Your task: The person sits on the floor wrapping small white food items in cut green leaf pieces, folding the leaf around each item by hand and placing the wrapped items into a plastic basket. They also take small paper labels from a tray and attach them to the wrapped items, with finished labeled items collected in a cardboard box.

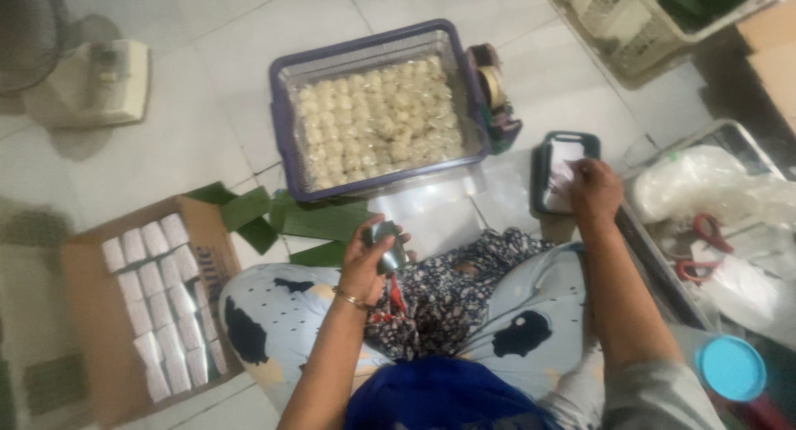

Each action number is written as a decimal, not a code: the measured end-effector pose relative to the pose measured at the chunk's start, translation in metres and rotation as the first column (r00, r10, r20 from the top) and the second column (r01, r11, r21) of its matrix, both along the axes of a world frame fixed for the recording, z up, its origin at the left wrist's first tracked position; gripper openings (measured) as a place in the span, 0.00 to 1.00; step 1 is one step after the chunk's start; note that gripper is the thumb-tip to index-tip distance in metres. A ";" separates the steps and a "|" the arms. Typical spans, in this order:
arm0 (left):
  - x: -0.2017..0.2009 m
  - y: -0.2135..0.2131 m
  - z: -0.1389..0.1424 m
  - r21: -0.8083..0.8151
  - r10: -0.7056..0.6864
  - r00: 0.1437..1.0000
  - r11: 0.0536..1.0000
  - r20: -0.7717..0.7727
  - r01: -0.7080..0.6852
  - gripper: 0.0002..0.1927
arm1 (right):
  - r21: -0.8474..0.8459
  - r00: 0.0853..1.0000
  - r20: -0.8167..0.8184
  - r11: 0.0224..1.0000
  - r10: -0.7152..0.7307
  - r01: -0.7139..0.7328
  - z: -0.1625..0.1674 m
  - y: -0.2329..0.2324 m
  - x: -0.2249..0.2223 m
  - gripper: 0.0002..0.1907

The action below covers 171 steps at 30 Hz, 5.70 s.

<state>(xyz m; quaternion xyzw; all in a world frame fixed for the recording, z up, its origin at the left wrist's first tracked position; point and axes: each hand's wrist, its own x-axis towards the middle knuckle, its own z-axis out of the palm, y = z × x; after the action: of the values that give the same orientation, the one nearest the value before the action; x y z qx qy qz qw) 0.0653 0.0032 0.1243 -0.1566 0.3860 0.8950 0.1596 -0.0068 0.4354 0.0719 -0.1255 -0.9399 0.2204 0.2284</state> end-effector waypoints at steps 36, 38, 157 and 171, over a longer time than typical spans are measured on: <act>0.011 0.011 0.033 -0.110 0.417 0.909 0.903 -0.005 -0.415 0.24 | -0.513 0.724 0.020 0.628 0.690 -0.585 0.166 -0.293 0.103 0.26; 0.016 0.014 0.036 0.216 0.402 0.886 0.909 -0.230 -0.356 0.20 | -0.361 0.689 -0.091 0.621 0.719 -0.696 0.167 -0.295 0.102 0.31; 0.020 -0.276 -0.008 -0.834 0.565 0.763 0.220 -0.314 -0.506 0.22 | -0.672 0.519 -0.017 0.375 0.854 -0.639 0.134 -0.355 0.065 0.42; -0.010 -0.363 -0.086 -0.852 0.238 0.934 -0.511 -0.268 -0.114 0.36 | -0.626 0.867 0.046 0.690 0.497 -0.363 0.036 -0.226 0.047 0.25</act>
<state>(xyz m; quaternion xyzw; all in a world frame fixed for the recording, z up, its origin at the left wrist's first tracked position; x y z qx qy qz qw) 0.0557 -0.3594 0.0387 -0.3144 0.9179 0.1359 -0.2003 0.0400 0.2095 0.1076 0.0112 -0.8427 0.5380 0.0174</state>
